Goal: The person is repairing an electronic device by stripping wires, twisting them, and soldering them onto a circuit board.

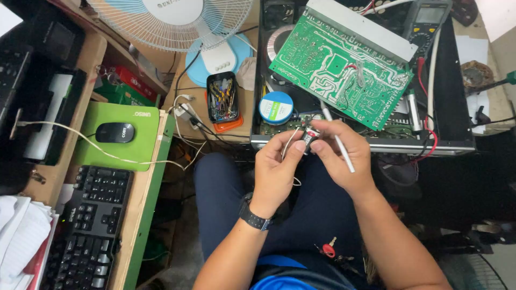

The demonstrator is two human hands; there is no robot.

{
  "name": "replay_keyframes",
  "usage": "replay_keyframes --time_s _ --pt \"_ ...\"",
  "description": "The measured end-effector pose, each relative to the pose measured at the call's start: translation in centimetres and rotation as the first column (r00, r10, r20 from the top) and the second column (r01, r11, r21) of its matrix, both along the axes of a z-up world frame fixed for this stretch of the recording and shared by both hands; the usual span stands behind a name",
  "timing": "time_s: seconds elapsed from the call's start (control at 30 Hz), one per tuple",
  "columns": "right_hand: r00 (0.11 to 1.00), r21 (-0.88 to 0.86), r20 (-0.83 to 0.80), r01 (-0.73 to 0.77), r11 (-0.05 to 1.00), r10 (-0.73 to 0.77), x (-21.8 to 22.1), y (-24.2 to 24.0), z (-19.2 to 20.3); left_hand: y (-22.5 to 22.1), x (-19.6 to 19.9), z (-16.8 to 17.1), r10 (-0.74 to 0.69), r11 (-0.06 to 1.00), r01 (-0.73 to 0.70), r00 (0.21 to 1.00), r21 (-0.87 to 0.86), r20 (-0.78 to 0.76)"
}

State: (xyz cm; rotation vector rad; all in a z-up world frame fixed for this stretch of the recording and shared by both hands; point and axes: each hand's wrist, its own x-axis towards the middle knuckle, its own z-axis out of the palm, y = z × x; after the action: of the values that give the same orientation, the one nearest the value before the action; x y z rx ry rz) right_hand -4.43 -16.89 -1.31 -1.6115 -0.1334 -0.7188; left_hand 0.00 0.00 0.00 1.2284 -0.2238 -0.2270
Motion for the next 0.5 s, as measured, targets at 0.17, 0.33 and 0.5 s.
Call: replay_keyframes --time_s 0.17,0.33,0.5 --pt "0.999 0.018 0.010 0.053 0.998 -0.053 -0.1 -0.3 -0.6 0.1 -0.1 0.8 -0.001 1.000 0.001 1.000 -0.009 0.010" --pt "0.999 -0.015 0.021 0.033 0.999 -0.033 -0.1 -0.7 -0.4 0.4 -0.2 1.1 0.005 1.000 -0.006 0.999 0.012 0.038" --pt "0.999 -0.008 0.042 -0.008 1.000 0.008 -0.4 -0.9 -0.9 0.6 -0.3 1.1 0.014 0.999 -0.017 0.995 0.028 0.099"
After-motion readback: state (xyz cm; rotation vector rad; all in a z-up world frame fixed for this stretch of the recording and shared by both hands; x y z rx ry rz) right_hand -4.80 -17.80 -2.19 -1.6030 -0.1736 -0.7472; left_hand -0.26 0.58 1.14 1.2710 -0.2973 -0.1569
